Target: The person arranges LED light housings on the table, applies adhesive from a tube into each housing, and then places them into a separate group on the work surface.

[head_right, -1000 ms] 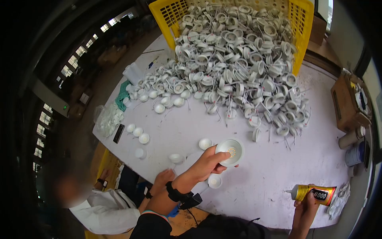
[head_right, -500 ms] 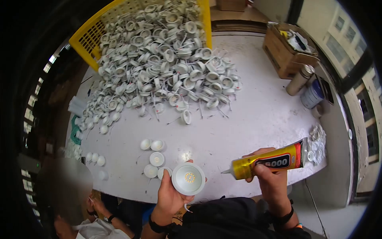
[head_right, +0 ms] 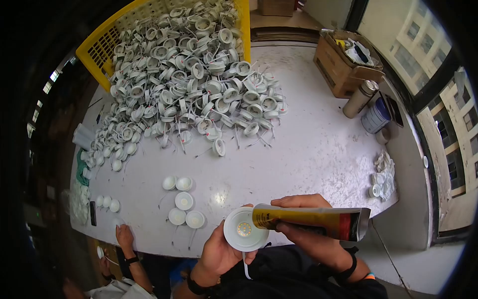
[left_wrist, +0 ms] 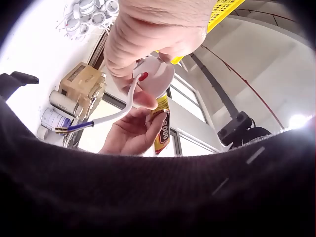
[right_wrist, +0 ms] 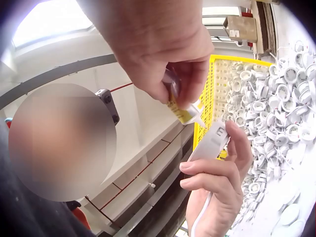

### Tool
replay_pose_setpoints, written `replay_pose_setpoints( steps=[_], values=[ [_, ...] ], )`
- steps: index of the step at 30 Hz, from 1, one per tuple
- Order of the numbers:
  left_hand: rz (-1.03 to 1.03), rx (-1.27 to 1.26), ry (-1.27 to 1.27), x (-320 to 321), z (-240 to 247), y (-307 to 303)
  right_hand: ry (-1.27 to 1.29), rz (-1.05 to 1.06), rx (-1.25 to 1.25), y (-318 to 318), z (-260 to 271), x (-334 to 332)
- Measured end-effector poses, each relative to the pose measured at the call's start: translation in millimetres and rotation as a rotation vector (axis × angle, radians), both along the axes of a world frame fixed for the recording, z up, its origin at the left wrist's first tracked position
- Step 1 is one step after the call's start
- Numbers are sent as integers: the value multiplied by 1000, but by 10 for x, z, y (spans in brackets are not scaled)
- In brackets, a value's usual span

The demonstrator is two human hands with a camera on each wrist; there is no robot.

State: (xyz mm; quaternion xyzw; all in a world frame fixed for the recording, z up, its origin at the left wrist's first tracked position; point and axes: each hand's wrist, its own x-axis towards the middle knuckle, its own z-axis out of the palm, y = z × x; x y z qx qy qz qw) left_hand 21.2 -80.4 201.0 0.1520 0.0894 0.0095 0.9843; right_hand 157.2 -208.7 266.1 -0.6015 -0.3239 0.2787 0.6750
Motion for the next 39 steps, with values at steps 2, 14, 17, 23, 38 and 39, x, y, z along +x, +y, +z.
replay_pose_setpoints(
  steps=[2, 14, 17, 23, 38, 39],
  values=[
    [-33, -13, -16, -5, -54, 1, -6, 5, -12, 14, 9, -11],
    [-59, 36, -52, -34, -105, -14, -74, 8, -49, 49, -16, -31],
    [-52, 58, -64, -31, -72, -5, -97, 7, -48, 50, -16, -45],
    [-68, 58, -34, -24, -88, -36, -134, 30, -69, 65, -7, -101],
    [-34, 73, 5, -31, -24, 27, -494, 74, -356, -22, 329, -2],
    [-3, 81, 27, -34, -19, 20, -493, 106, -344, -37, 337, 0]
  ],
)
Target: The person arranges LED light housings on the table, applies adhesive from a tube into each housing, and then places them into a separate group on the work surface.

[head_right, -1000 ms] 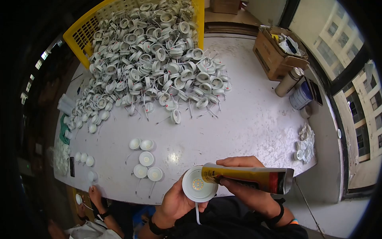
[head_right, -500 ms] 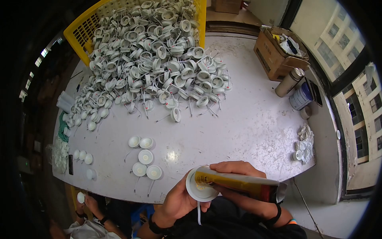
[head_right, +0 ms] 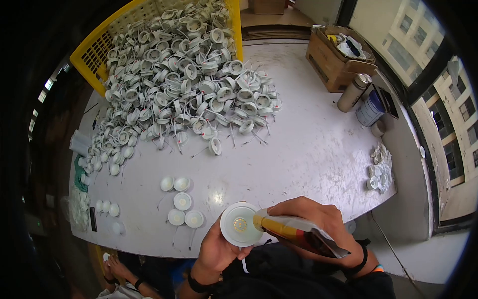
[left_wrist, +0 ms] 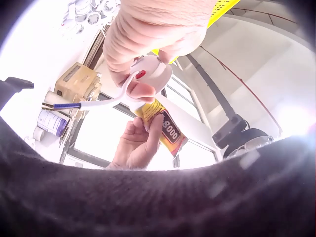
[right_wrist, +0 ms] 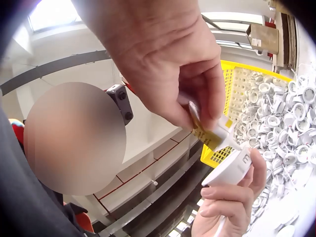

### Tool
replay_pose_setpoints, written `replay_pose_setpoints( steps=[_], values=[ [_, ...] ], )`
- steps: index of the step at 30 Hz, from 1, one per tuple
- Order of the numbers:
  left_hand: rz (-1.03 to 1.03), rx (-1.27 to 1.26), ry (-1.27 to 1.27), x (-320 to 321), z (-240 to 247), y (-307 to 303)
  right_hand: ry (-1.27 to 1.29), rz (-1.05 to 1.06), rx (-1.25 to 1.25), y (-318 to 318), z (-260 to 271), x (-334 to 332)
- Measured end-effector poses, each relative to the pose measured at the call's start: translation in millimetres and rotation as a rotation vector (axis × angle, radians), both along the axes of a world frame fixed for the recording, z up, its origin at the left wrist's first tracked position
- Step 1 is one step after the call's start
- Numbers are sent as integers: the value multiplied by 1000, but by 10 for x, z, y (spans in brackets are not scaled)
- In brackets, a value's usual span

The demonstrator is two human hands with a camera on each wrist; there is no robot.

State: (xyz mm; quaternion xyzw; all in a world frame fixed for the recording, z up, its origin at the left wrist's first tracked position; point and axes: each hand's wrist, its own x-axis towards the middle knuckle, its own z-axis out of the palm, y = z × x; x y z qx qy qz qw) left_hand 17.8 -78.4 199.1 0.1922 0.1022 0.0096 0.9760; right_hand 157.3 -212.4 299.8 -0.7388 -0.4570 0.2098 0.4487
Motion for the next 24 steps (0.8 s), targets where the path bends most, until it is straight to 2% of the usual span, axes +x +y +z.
replay_pose_setpoints(
  steps=[2, 4, 6, 8, 9, 11, 13, 14, 15, 16, 19, 23, 24],
  values=[
    [20, 15, 23, -1, 8, -10, 9, 21, 10, -24, 19, 10],
    [56, -9, 24, 1, 22, -19, 183, 95, -33, -40, 49, 21],
    [76, 1, 69, 7, 59, -40, 232, 77, -36, -16, 57, -2],
    [104, 12, 110, 27, 89, -54, 399, 163, -29, 14, 32, -8],
    [100, -15, 118, 37, 97, -64, 398, 162, -24, 48, 21, -37],
    [108, -35, 125, 44, 50, -73, 699, 49, 60, 126, -23, -130],
    [-21, -58, -52, 29, -68, -46, 632, 21, 136, 165, -164, -133],
    [-5, -57, -23, 49, -24, -60, 571, -12, 216, 213, -245, -125],
    [28, -67, 3, 61, -34, -70, 451, -65, 193, 241, -322, -96],
    [64, -77, 30, 57, -75, -66, 469, -127, 301, 300, -466, -85],
    [10, -100, -31, -3, -135, 62, 594, -221, 334, 389, -555, -46],
    [250, 55, -18, -318, -276, 481, 594, -302, 390, 524, -504, -78],
    [339, 97, 53, -451, -338, 626, 589, -323, 399, 549, -544, -68]
  ],
)
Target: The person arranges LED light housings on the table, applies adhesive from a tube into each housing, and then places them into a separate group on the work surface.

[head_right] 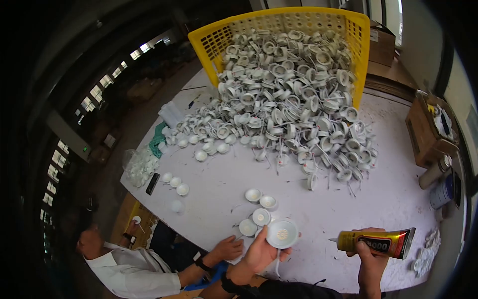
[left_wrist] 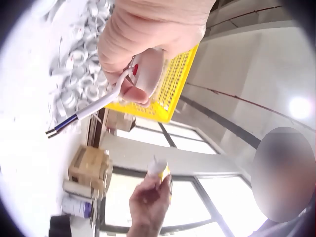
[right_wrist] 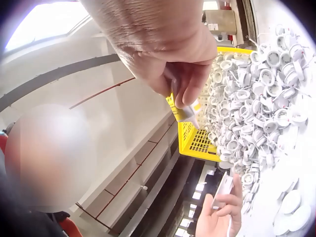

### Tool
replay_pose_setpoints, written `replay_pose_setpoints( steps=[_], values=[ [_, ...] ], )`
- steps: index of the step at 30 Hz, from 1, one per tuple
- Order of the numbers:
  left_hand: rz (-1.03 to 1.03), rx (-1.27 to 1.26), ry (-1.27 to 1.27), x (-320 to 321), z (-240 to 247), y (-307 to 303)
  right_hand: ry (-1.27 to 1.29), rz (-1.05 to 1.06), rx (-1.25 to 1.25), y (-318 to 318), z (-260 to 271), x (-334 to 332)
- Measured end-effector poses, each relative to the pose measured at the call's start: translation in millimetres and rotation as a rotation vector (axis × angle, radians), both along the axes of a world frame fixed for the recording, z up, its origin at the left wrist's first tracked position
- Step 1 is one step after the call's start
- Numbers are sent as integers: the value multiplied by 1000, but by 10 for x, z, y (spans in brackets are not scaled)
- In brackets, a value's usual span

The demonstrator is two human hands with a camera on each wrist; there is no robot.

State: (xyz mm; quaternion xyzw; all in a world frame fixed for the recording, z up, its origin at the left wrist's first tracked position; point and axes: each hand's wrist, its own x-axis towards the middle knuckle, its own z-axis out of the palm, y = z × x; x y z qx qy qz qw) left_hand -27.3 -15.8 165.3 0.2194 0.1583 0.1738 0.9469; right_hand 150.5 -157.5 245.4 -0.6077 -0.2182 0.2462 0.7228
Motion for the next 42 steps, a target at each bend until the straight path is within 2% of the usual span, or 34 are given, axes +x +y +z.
replay_pose_setpoints(
  steps=[2, 4, 5, 7, 8, 10, 12, 15, 20, 22, 23, 26, 27, 29, 31, 33, 34, 36, 37, 39, 42],
  values=[
    [97, 33, 72, -259, -96, 292, 22, 19, -3, 27, -68, -10],
    [275, 54, 260, -499, -198, 579, 117, -48, -57, 49, -150, -36],
    [282, 55, 259, -603, -270, 748, 144, -65, -71, 50, -206, -38],
    [542, 101, 403, -820, -433, 1172, 131, -74, -69, 88, -292, -99],
    [543, 100, 401, -889, -521, 1331, 118, -91, -69, 102, -320, -124],
    [611, 222, 572, -995, -710, 1606, 125, -111, -77, 168, -305, -195],
    [584, 231, 669, -1076, -995, 1834, 184, -104, -109, 249, -251, -271],
    [490, 232, 822, -1172, -1532, 2106, 130, -103, -110, 260, -394, -300],
    [369, 307, 1006, -1206, -2150, 2234, 112, -152, -151, 455, -383, -404],
    [226, 514, 1166, -1174, -2231, 2296, 103, -157, -180, 573, -376, -427],
    [222, 508, 1163, -1165, -2269, 2357, 101, -187, -166, 645, -369, -447],
    [376, 1366, 1440, -1096, -2045, 2589, 99, -226, -179, 821, -376, -449],
    [434, 1210, 1357, -1060, -1923, 2794, 102, -239, -196, 879, -389, -444],
    [576, 1079, 1233, -997, -1829, 3251, 94, -227, -230, 1001, -391, -421],
    [736, 1090, 1246, -899, -1894, 3708, 90, -214, -262, 1099, -454, -357],
    [765, 1109, 1303, -782, -1910, 4063, 84, -208, -274, 1197, -482, -328],
    [763, 1105, 1300, -699, -1904, 4171, 81, -202, -268, 1252, -496, -316],
    [710, 1033, 1566, -552, -1842, 4342, 80, -230, -274, 1327, -492, -283],
    [714, 1037, 1558, -494, -1795, 4396, 96, -177, -277, 1350, -460, -255],
    [486, 898, 1707, -411, -1737, 4459, 127, -123, -293, 1372, -467, -212],
    [498, 920, 1764, -331, -1758, 4491, 128, -127, -325, 1360, -479, -182]
  ],
)
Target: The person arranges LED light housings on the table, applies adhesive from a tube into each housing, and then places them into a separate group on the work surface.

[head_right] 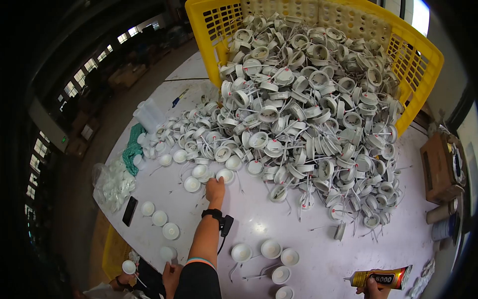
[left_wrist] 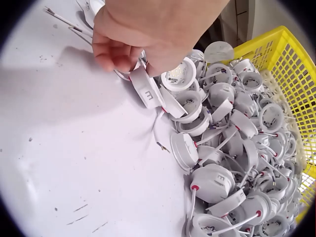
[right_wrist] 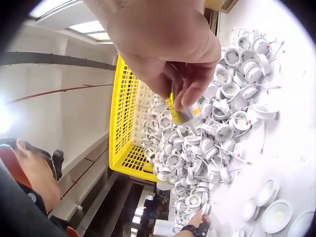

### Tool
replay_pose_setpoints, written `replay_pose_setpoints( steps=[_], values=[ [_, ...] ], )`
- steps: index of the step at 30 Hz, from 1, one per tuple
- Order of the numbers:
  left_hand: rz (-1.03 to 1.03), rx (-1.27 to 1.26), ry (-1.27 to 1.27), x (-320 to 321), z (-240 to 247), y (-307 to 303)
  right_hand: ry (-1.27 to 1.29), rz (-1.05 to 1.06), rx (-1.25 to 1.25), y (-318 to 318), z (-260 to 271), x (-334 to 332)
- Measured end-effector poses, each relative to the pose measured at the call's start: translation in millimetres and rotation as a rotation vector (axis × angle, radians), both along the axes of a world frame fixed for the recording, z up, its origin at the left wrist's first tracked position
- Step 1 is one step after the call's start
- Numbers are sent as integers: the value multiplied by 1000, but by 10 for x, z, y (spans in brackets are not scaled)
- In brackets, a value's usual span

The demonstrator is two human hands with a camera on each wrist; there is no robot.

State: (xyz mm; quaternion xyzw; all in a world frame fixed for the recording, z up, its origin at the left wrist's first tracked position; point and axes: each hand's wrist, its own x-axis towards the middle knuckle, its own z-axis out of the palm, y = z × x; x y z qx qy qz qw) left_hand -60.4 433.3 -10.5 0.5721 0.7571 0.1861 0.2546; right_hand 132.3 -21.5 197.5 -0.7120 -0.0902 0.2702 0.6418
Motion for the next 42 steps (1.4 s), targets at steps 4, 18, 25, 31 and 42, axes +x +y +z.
replay_pose_setpoints(
  steps=[4, 18, 25, 31, 42],
  values=[
    [-37, -42, 32, -54, -52, -80, -5, -23, -24, -17, 47, -26],
    [-327, -92, -400, -257, 626, -1069, -49, -133, 171, -657, 239, -156],
    [-469, -270, -1015, 25, 1659, -2644, 34, -88, 291, -1168, 306, 1],
    [-466, -657, -1226, 250, 1923, -3722, 50, -17, 351, -1525, 373, 232],
    [-533, -1238, -1704, 680, 2026, -4817, -15, 104, 437, -1829, 581, 364]
  ],
)
